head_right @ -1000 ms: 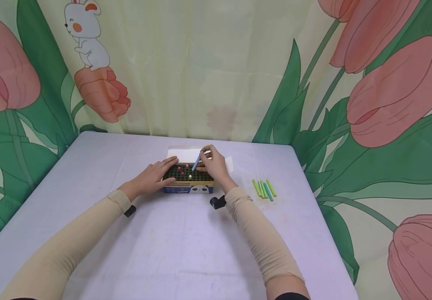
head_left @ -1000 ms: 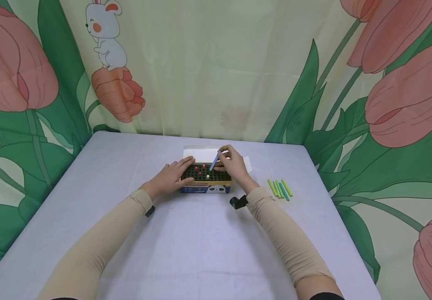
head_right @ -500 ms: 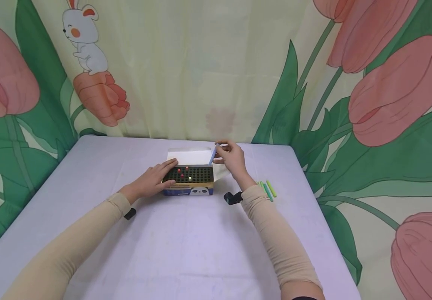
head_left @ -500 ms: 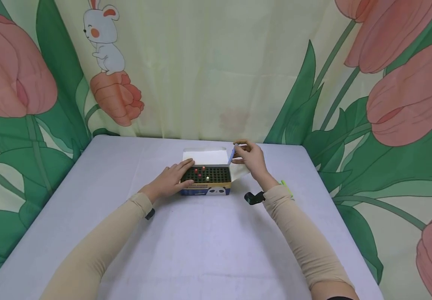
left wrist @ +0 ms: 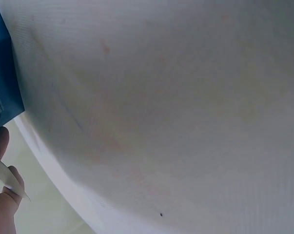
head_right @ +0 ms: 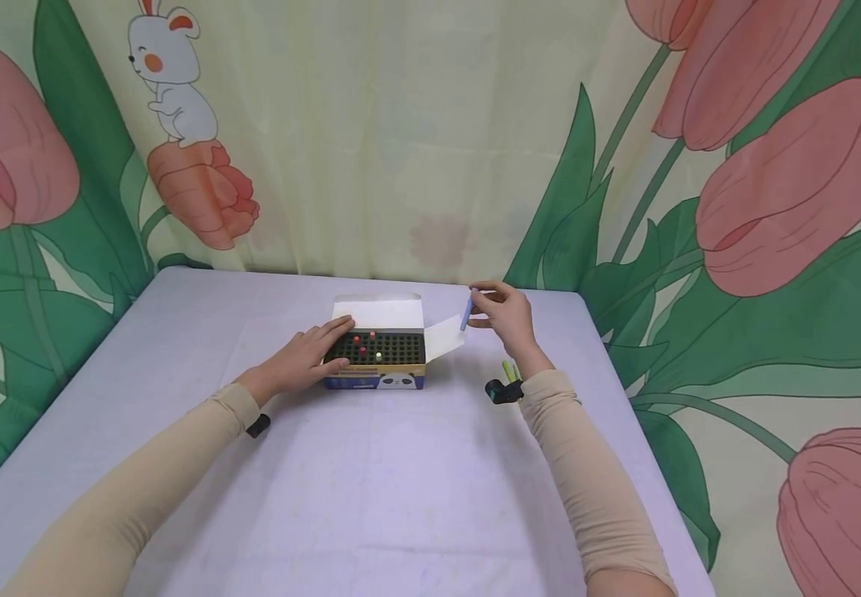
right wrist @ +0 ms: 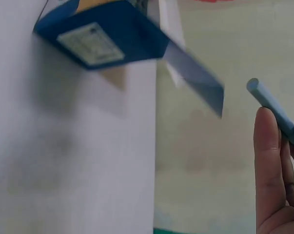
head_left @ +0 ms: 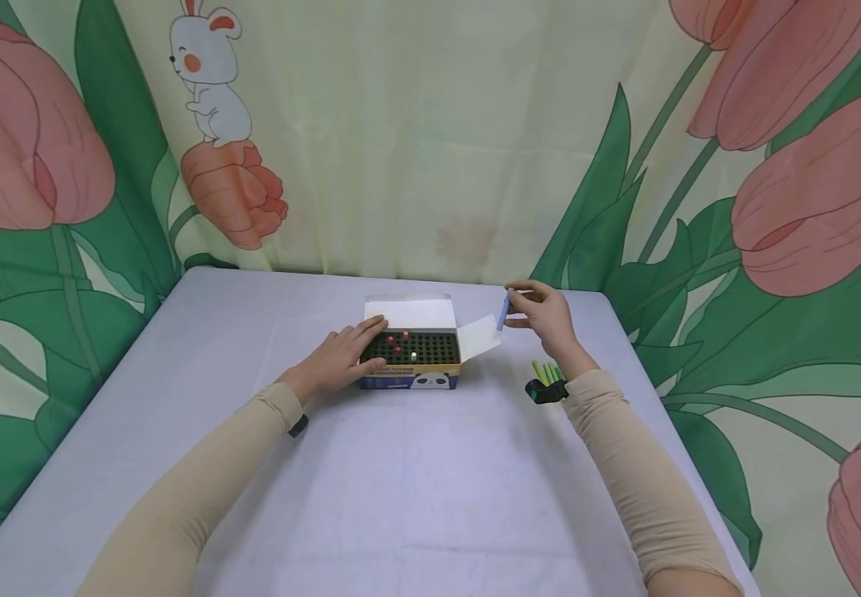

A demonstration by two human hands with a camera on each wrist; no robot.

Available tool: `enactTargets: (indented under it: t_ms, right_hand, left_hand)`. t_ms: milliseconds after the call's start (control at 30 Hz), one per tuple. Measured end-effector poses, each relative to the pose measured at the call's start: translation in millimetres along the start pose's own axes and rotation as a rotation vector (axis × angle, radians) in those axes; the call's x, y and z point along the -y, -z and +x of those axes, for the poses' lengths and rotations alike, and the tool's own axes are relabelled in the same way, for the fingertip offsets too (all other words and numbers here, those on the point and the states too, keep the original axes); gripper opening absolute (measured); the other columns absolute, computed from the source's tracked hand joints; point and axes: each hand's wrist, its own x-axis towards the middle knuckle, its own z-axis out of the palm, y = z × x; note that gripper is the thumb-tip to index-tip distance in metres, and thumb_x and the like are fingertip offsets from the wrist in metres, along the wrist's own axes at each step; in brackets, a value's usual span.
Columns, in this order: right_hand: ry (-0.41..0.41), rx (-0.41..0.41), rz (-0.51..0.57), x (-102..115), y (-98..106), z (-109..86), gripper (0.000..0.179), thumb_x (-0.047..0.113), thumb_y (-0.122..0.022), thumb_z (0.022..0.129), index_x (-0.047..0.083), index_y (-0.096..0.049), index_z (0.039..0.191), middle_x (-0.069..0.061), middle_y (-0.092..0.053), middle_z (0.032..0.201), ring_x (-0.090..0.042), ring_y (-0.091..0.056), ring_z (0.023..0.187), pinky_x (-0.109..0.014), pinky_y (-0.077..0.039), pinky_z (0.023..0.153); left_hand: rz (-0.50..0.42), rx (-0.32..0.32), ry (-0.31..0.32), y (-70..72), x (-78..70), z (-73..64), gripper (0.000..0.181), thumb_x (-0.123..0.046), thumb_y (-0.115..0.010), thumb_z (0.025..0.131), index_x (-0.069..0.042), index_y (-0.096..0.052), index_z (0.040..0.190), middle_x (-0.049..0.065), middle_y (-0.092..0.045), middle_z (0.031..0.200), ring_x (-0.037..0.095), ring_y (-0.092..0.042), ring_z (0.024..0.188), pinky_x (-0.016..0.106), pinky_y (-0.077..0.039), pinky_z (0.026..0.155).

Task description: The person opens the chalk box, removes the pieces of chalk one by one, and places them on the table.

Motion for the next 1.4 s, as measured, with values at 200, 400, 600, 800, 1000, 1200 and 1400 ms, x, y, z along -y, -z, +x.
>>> enactTargets:
  t_ms: [200, 400, 600, 800, 1000, 1200, 1400]
  right_hand:
    - [-0.019, 0.001, -0.083, -12.2, 13.4, 0.7, 0.039, 0.021, -0.064, 0.105, -0.001, -0.063, 0.137, -0.015, -0.064, 0.113, -0.011, -0.071, 0.086, -0.032, -0.062, 0.075]
    - [-0.057, -0.013, -0.114, -27.5, 25.5, 0.2, 0.038, 0.021, -0.063, 0.105, -0.001, -0.064, 0.136, -0.02, -0.064, 0.118, -0.01, -0.07, 0.085, -0.031, -0.062, 0.075]
    - [-0.107, -0.009, -0.303, -39.1, 33.2, -2.2, 0.036, 0.019, -0.06, 0.105, 0.001, -0.065, 0.136, -0.024, -0.066, 0.12, -0.025, -0.073, 0.094, -0.034, -0.062, 0.074]
    - [-0.167, 0.036, -0.495, -51.5, 37.3, -4.7, 0.036, 0.018, -0.058, 0.104, 0.0, -0.066, 0.135, -0.024, -0.068, 0.122, -0.035, -0.073, 0.102, -0.036, -0.062, 0.076]
    - [-0.202, 0.063, -0.55, -66.5, 38.6, -6.3, 0.036, 0.018, -0.059, 0.105, 0.0, -0.067, 0.135, -0.026, -0.067, 0.125, -0.028, -0.073, 0.093, -0.034, -0.062, 0.074]
    - [-0.199, 0.067, -0.657, -76.1, 34.9, -9.5, 0.033, 0.019, -0.06, 0.104, 0.002, -0.07, 0.131, -0.025, -0.069, 0.123, -0.019, -0.071, 0.079, -0.029, -0.058, 0.07]
    - [-0.186, 0.069, -0.799, -82.7, 33.0, -10.8, 0.033, 0.021, -0.062, 0.103, 0.004, -0.072, 0.129, -0.023, -0.07, 0.125, -0.028, -0.07, 0.096, -0.041, -0.057, 0.085]
  left_hand:
    - [-0.008, 0.006, 0.002, 0.2, -0.1, -0.3, 0.078, -0.059, -0.044, 0.106, -0.02, -0.017, 0.168, 0.004, -0.018, 0.174, 0.041, -0.043, 0.143, 0.069, -0.032, 0.112]
    - [-0.005, 0.008, 0.004, 3.0, 0.3, 0.6, 0.078, -0.061, -0.043, 0.106, -0.021, -0.016, 0.168, 0.003, -0.016, 0.174, 0.042, -0.042, 0.144, 0.07, -0.03, 0.112]
    - [-0.006, 0.0, 0.003, 2.9, 1.0, -0.7, 0.079, -0.059, -0.045, 0.106, -0.02, -0.017, 0.168, 0.004, -0.018, 0.174, 0.041, -0.043, 0.143, 0.069, -0.032, 0.111]
    - [-0.002, -0.001, 0.002, 4.2, -0.1, -0.7, 0.078, -0.059, -0.045, 0.106, -0.02, -0.017, 0.168, 0.004, -0.018, 0.174, 0.041, -0.044, 0.142, 0.07, -0.032, 0.111]
    - [-0.004, 0.003, 0.001, 4.1, 0.0, -0.6, 0.078, -0.058, -0.045, 0.106, -0.019, -0.017, 0.168, 0.005, -0.018, 0.174, 0.041, -0.044, 0.142, 0.07, -0.032, 0.111]
    - [-0.003, -0.004, -0.01, 2.3, 2.4, -0.3, 0.079, -0.061, -0.043, 0.106, -0.019, -0.018, 0.168, 0.006, -0.018, 0.174, 0.042, -0.044, 0.141, 0.07, -0.033, 0.11]
    - [0.007, 0.0, -0.016, -1.1, 4.6, 1.0, 0.08, -0.064, -0.04, 0.106, -0.02, -0.016, 0.168, 0.005, -0.017, 0.174, 0.042, -0.043, 0.142, 0.071, -0.031, 0.111]
